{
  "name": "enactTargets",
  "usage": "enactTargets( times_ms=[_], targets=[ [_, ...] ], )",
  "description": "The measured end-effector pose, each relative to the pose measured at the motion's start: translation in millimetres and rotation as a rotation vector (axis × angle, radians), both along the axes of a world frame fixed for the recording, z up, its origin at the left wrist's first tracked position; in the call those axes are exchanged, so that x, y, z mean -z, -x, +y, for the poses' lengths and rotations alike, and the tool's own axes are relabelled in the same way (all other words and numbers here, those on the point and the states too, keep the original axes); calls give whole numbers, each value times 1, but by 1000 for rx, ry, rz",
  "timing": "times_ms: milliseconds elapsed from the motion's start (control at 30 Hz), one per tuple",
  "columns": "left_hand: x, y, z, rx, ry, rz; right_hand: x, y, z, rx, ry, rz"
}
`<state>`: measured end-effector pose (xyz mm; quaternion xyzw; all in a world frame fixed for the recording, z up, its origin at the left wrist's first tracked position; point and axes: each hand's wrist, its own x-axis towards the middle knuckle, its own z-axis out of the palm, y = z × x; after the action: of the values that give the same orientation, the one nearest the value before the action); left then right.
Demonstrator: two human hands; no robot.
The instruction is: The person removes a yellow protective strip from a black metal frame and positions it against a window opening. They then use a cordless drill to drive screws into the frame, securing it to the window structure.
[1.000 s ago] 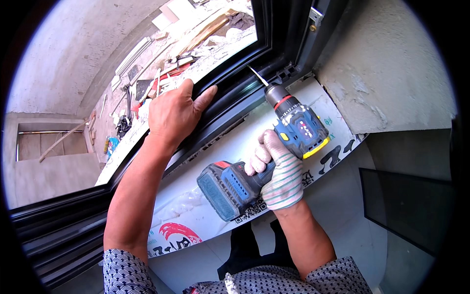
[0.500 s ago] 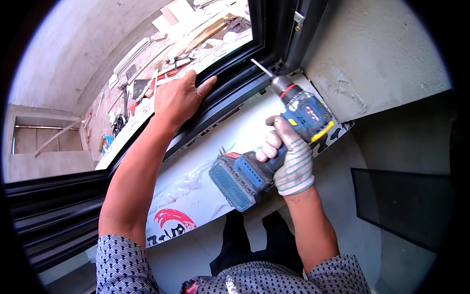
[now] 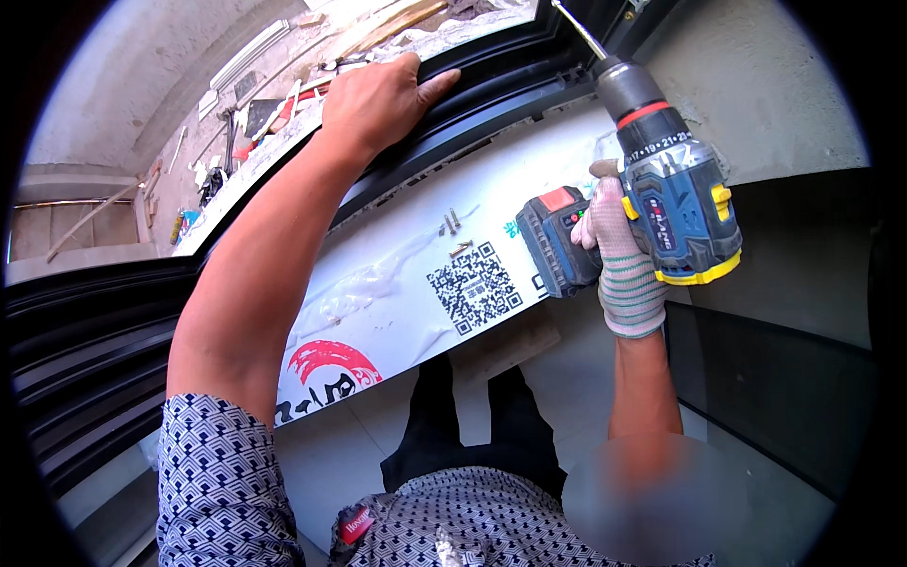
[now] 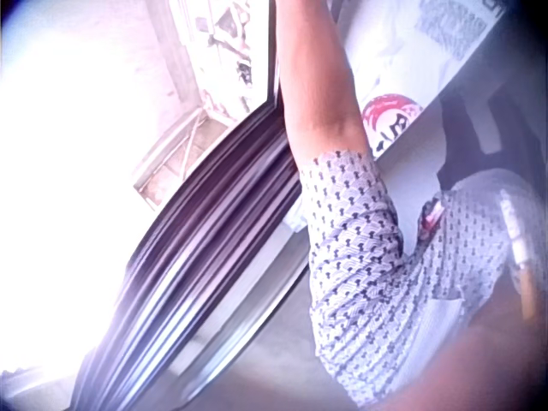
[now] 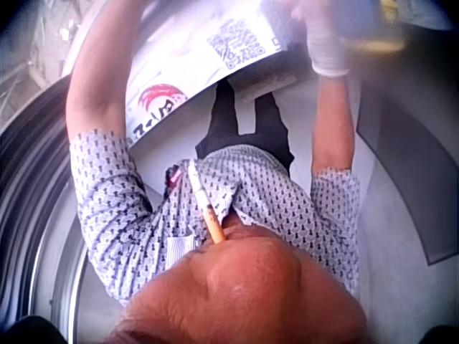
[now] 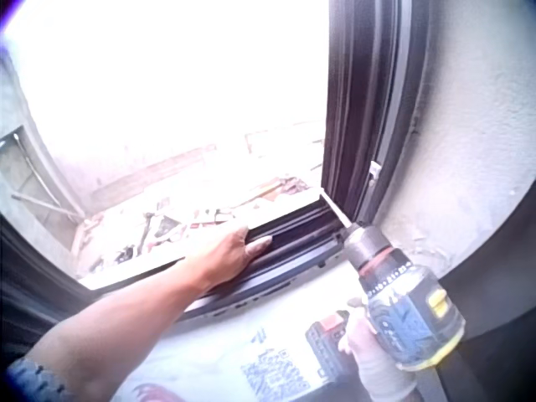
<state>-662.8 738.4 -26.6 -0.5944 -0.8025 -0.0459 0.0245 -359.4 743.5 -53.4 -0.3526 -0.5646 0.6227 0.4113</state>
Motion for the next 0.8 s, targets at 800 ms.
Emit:
enactTargets(
  times_ms=[800],
  targets=[
    [2,8,-4,68,-30,-32,-22,13,-55,292,-373,-367]
  ],
)
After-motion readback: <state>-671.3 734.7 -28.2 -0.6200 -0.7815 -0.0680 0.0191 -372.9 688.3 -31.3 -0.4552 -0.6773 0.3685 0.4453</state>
